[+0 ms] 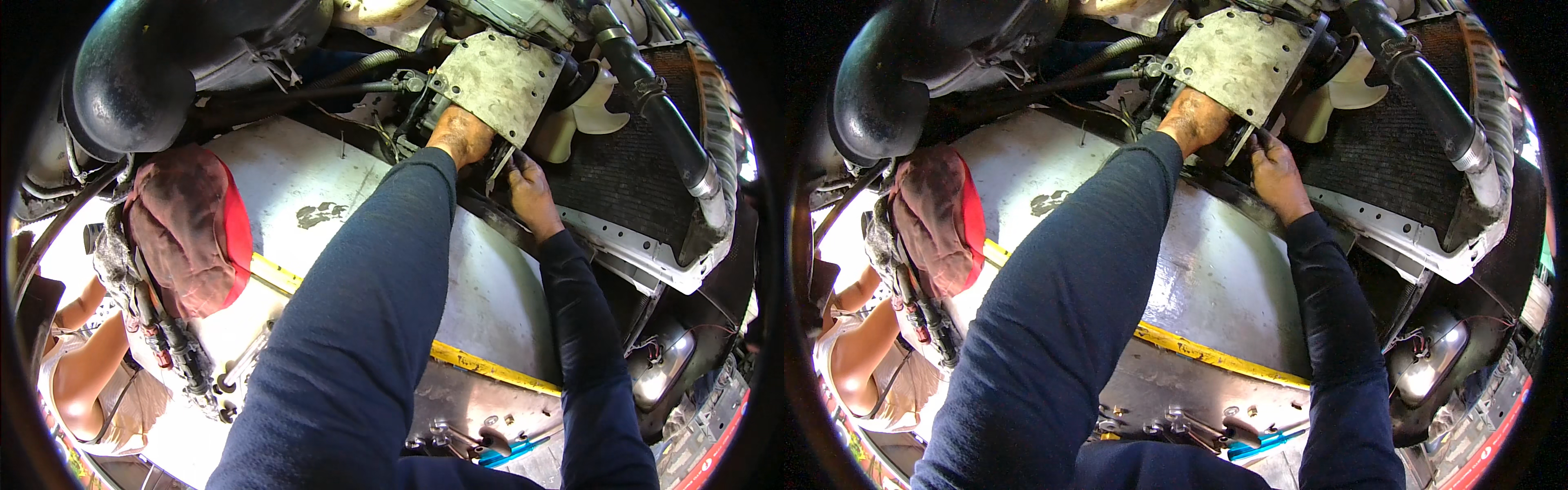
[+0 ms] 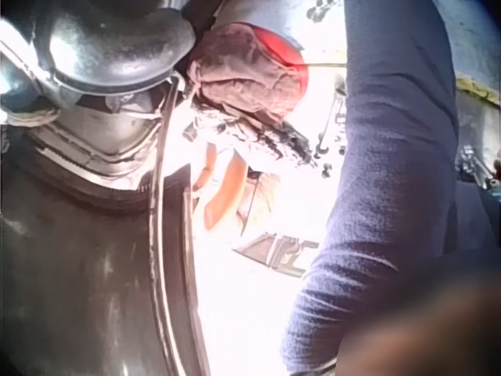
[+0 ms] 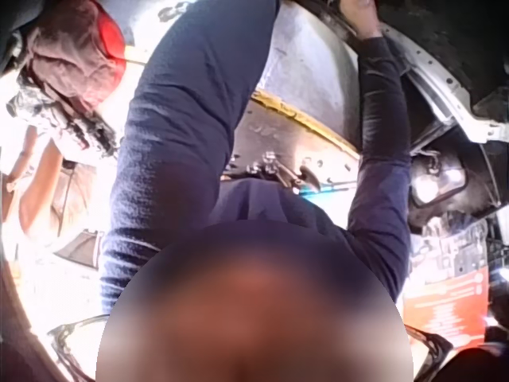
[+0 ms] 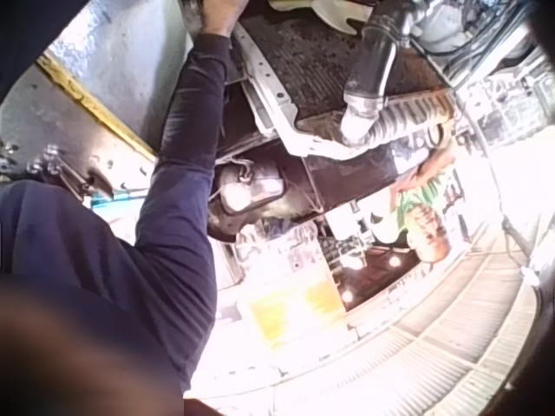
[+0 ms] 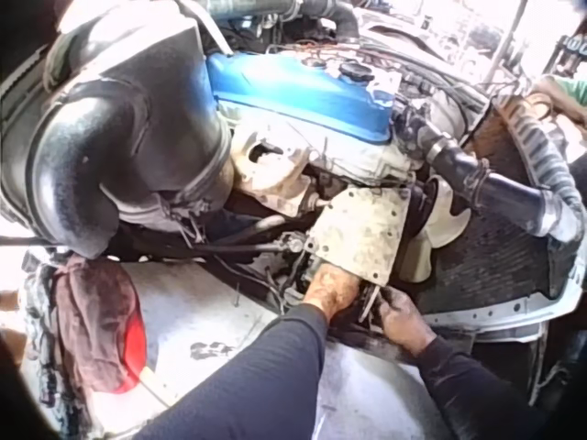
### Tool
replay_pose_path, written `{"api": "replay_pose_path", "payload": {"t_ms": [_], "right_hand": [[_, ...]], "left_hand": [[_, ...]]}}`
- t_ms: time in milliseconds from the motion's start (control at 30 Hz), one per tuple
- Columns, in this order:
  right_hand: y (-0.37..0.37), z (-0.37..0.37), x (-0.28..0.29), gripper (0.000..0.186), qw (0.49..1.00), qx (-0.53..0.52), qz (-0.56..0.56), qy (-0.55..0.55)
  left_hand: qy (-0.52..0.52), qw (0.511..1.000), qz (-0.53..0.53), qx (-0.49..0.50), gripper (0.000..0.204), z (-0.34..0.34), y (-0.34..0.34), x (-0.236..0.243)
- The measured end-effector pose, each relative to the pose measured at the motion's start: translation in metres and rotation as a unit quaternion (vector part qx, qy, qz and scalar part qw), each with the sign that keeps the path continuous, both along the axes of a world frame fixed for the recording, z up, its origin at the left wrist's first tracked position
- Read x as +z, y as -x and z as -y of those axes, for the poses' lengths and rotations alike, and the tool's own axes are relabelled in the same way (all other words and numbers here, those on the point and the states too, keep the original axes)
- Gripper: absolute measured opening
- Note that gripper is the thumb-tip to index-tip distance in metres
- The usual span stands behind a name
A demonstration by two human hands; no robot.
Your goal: The person works inside the engine bay of a car, using wrenches and sockets to tighten bolts on a metal bracket near the radiator. They repeatedly reach into the engine compartment, adjust fasteners, and place tools on the hood. Another person is visible nearby but not directly involved in the task.
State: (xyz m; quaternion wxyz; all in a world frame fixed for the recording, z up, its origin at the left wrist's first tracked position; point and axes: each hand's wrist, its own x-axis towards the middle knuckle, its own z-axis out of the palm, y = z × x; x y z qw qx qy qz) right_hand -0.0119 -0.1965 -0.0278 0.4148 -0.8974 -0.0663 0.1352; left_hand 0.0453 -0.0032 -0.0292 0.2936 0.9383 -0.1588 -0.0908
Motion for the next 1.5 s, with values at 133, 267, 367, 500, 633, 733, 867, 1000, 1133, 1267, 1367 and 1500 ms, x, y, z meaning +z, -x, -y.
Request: {"api": "replay_pose_path", "payload": {"t_ms": [133,267,367,500,633,733,867,1000,1133,1267,1367,1500], "right_hand": [[-0.001,0.001,-0.003,0.035,0.998,0.026,0.035,0.036],[0.001,0.0,-0.017,0.036,0.997,0.031,0.07,0.012],[0.001,0.0,-0.02,0.031,0.999,0.006,0.039,-0.009],[-0.013,0.005,-0.004,0.015,0.708,-0.213,-0.545,-0.395],[-0.017,0.007,0.012,0.018,0.779,-0.174,-0.509,-0.322],[-0.003,0.003,0.001,0.026,0.985,-0.045,-0.168,-0.011],[0.003,0.001,-0.028,0.033,0.997,-0.002,0.028,-0.068],[0.003,0.007,-0.032,0.032,0.998,0.007,0.054,-0.017],[-0.008,0.006,-0.009,0.017,0.872,-0.137,-0.365,-0.295],[-0.013,0.002,0.009,0.016,0.75,-0.255,-0.504,-0.343],[-0.004,-0.002,0.001,0.017,0.89,-0.224,-0.35,-0.191],[0.005,-0.001,-0.019,0.036,0.989,-0.087,-0.09,-0.082]], "left_hand": [[-0.004,0.999,0.046,-0.012,0.043,-0.001,0.0,-0.001],[-0.033,0.998,0.056,-0.022,0.042,-0.001,0.0,0.0],[0.002,0.999,0.032,-0.014,0.042,-0.001,0.001,0.0],[0.004,0.999,0.041,-0.014,0.041,-0.001,0.001,-0.002],[-0.015,0.995,0.095,-0.024,0.042,-0.001,0.0,-0.003],[-0.046,0.996,0.061,-0.047,0.044,-0.001,-0.002,-0.003],[-0.017,0.999,0.02,-0.029,0.045,0.0,-0.002,-0.004],[-0.04,0.996,0.071,-0.036,0.046,0.0,-0.001,-0.004],[0.004,1.0,-0.009,-0.004,0.046,0.0,-0.001,0.001],[-0.037,0.998,0.039,-0.021,0.045,-0.001,0.001,0.007],[-0.003,1.0,-0.006,-0.013,0.046,-0.001,0.0,0.005],[-0.021,0.996,0.081,-0.032,0.046,0.0,-0.001,-0.005]]}}
